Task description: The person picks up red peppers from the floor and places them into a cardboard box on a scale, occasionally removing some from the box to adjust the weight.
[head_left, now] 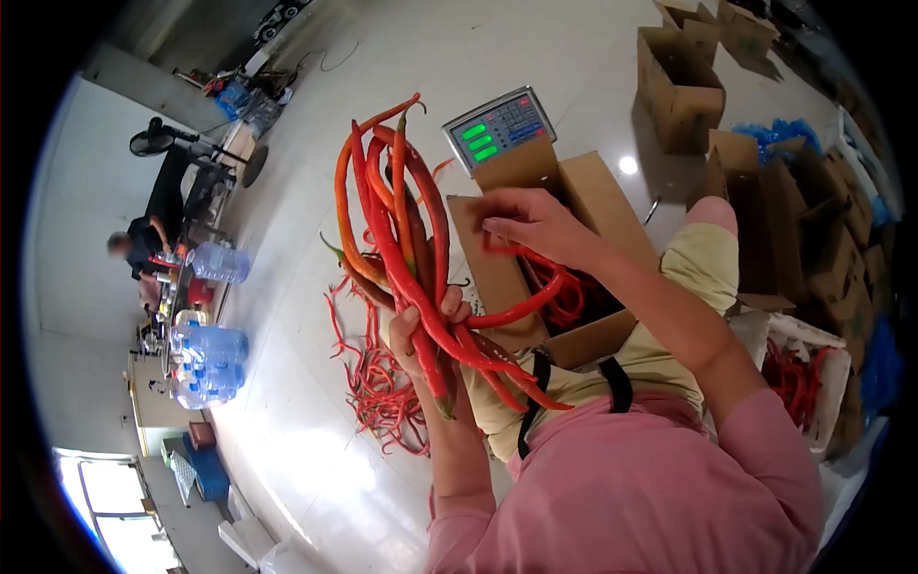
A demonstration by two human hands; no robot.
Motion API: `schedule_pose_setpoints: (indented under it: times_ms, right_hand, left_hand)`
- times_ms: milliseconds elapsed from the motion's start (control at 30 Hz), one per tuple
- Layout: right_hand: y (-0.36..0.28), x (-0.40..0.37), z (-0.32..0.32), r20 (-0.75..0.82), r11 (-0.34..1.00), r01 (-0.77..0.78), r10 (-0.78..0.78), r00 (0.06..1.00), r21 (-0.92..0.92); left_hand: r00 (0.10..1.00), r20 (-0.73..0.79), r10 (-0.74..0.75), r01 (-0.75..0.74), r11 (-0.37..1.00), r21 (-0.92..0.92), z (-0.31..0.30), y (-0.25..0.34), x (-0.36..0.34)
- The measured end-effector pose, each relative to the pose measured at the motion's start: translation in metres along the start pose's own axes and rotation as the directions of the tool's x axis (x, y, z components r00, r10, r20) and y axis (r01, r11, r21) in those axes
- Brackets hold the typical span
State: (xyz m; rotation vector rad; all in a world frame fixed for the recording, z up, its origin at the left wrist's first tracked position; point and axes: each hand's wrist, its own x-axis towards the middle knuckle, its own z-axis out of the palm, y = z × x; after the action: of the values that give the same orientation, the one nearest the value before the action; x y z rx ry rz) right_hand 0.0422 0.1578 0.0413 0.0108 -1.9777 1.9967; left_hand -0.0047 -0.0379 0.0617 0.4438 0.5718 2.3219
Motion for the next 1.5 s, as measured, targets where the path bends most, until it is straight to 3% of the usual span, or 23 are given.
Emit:
schedule_pose_setpoints:
  times_ms: [33, 167, 267, 367, 400, 500, 600, 733, 867, 933, 967, 1033, 1133, 1200, 1267, 1300, 1400, 1433, 1467, 1500]
  right_hand:
    - [0.004, -0.001, -0.007, 0.062, 0.996, -0.070, 0.073, 0.995, -0.048]
    - [0.022, -0.018, -0.033, -0.303, 0.981, -0.099, 0.148, 0.942, 0.169]
    - [0.021, -0.030, -0.037, -0.277, 0.963, -0.143, 0.205, 0.939, 0.230]
    - [0.003, -0.029, -0.014, 0.032, 0.930, -0.192, 0.192, 0.981, 0.314]
    - [-0.001, -0.027, -0.005, 0.117, 0.925, -0.183, 0.152, 0.981, 0.333]
    - [-0.006, -0.018, 0.010, 0.215, 0.927, -0.231, 0.171, 0.961, 0.294]
    - [-0.010, -0.020, 0.010, 0.046, 0.966, -0.157, 0.151, 0.988, 0.204]
    - [-0.024, -0.026, 0.001, -0.270, 0.962, 0.135, -0.069, 0.960, 0.238]
    - [-0.050, -0.032, -0.041, -0.478, 0.969, 0.233, -0.169, 0.862, 0.079]
    - [-0.038, -0.038, -0.062, -0.434, 0.993, 0.120, -0.110, 0.894, -0.005]
    - [-0.024, -0.042, -0.067, -0.409, 0.986, -0.023, -0.048, 0.911, -0.166]
    - [-0.002, -0.047, -0.072, -0.387, 0.832, -0.280, 0.086, 0.918, -0.479]
    - [-0.004, -0.063, -0.036, -0.282, 0.913, -0.178, 0.073, 0.957, -0.367]
    - [0.000, -0.067, -0.010, -0.019, 0.980, -0.121, 0.119, 0.993, -0.161]
    - [0.006, -0.069, 0.009, 0.037, 0.950, 0.021, -0.010, 0.999, -0.311]
    - [0.006, -0.065, 0.013, -0.010, 0.954, -0.022, 0.020, 1.000, -0.301]
    - [-0.016, -0.074, -0.002, -0.225, 0.996, -0.085, 0.082, 0.971, -0.004]
    - [-0.024, -0.074, -0.007, -0.300, 0.995, 0.068, -0.042, 0.953, 0.078]
    - [-0.041, -0.081, -0.013, -0.352, 0.987, 0.056, 0.001, 0.936, 0.153]
    - [-0.047, -0.085, -0.025, -0.354, 0.990, 0.108, -0.070, 0.933, 0.088]
  left_hand:
    - [1.000, -0.007, 0.001, -0.001, 1.000, 0.006, -0.004, -0.002, 0.001]
    - [0.999, -0.041, 0.030, -0.030, 0.999, -0.009, -0.017, 0.001, -0.006]
    - [0.995, -0.079, 0.061, -0.055, 0.996, 0.073, -0.027, -0.001, -0.011]
    - [0.985, -0.167, 0.046, -0.012, 0.980, 0.200, -0.026, -0.010, -0.013]
    - [0.995, -0.105, -0.002, 0.014, 0.993, 0.119, -0.025, -0.015, -0.011]
    - [0.971, -0.211, -0.114, 0.136, 0.986, 0.094, -0.025, -0.026, -0.017]
    - [0.964, -0.213, -0.159, 0.177, 0.982, 0.068, -0.013, -0.030, -0.013]
    - [0.957, -0.255, -0.136, 0.149, 0.988, 0.033, -0.035, -0.036, -0.012]
    - [0.945, -0.311, -0.102, 0.127, 0.990, 0.064, -0.048, -0.030, -0.015]
    - [0.947, -0.307, -0.094, 0.118, 0.991, 0.059, -0.050, -0.026, -0.016]
    - [0.942, -0.331, -0.059, 0.091, 0.992, 0.083, -0.043, -0.026, -0.017]
    - [0.945, -0.305, -0.115, 0.153, 0.983, 0.103, -0.044, -0.025, -0.017]
    - [0.938, -0.324, -0.124, 0.207, 0.949, 0.236, -0.045, -0.031, -0.013]
    - [0.943, -0.327, -0.062, 0.162, 0.943, 0.290, -0.028, -0.040, -0.007]
    - [0.965, -0.260, -0.028, 0.126, 0.921, 0.367, -0.023, -0.048, -0.004]
    - [0.963, -0.268, -0.031, 0.132, 0.921, 0.368, -0.021, -0.048, -0.004]
    - [0.954, -0.299, -0.035, 0.152, 0.913, 0.378, -0.023, -0.045, -0.005]
    - [0.948, -0.316, -0.035, 0.162, 0.908, 0.387, -0.030, -0.041, -0.006]
    - [0.943, -0.332, -0.034, 0.172, 0.902, 0.396, -0.035, -0.036, -0.007]
    - [0.938, -0.347, -0.005, 0.161, 0.893, 0.421, -0.037, -0.034, -0.007]
